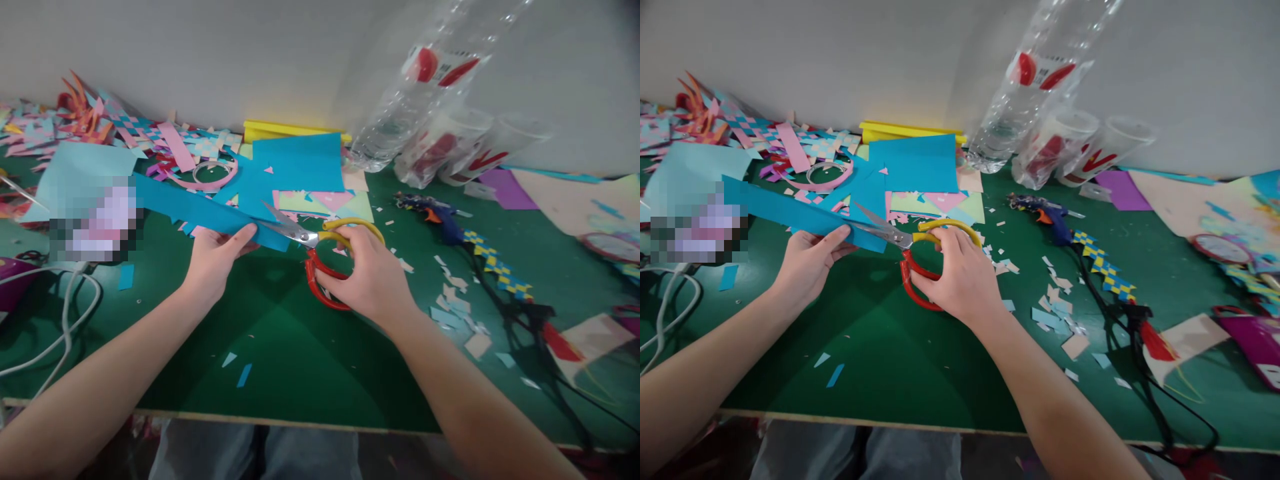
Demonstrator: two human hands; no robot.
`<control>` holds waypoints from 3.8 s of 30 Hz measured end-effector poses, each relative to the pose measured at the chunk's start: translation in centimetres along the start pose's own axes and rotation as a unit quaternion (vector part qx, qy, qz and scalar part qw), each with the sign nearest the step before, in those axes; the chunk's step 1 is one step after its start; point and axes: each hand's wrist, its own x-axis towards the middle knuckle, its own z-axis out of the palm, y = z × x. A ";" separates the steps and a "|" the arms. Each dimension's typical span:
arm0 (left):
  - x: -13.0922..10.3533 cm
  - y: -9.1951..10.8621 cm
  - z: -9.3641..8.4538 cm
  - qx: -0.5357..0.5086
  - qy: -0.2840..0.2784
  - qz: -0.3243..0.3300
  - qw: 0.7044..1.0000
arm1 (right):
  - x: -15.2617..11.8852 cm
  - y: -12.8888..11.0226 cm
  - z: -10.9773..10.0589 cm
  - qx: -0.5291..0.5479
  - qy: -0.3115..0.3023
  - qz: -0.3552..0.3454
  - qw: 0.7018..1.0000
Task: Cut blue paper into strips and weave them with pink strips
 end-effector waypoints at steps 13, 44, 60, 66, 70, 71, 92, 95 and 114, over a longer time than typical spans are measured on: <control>-0.3 0.0 0.4 0.027 -0.041 -0.026 0.998 | 0.0 -0.4 -0.4 -0.006 -0.006 -0.029 1.000; -0.1 -0.2 -0.1 0.008 -0.032 -0.029 0.999 | -0.3 0.2 -0.1 -0.008 -0.002 -0.035 0.999; 0.2 -0.6 -0.1 -0.016 -0.007 -0.020 1.000 | 0.3 -0.6 -0.2 0.001 -0.040 -0.005 0.999; 0.0 -0.8 0.1 -0.025 -0.047 -0.040 0.998 | 0.2 -0.5 -0.1 -0.003 -0.026 -0.027 0.999; -0.2 -0.6 0.3 -0.021 -0.065 -0.054 0.996 | 0.1 -0.5 -0.2 -0.003 -0.020 -0.037 0.999; -0.2 -0.5 0.3 -0.021 -0.065 -0.057 0.996 | 0.1 -0.5 -0.2 -0.001 -0.021 -0.038 0.999; 0.1 -0.2 0.3 -0.054 -0.007 -0.060 0.997 | -0.1 -0.2 -0.2 -0.013 -0.039 -0.006 0.999; 0.1 -0.2 0.3 -0.052 -0.005 -0.064 0.997 | -0.1 -0.1 -0.1 -0.014 -0.035 0.000 0.999; 0.0 -0.3 0.2 -0.042 -0.021 -0.059 0.997 | -0.4 0.1 0.1 -0.026 -0.010 -0.017 0.999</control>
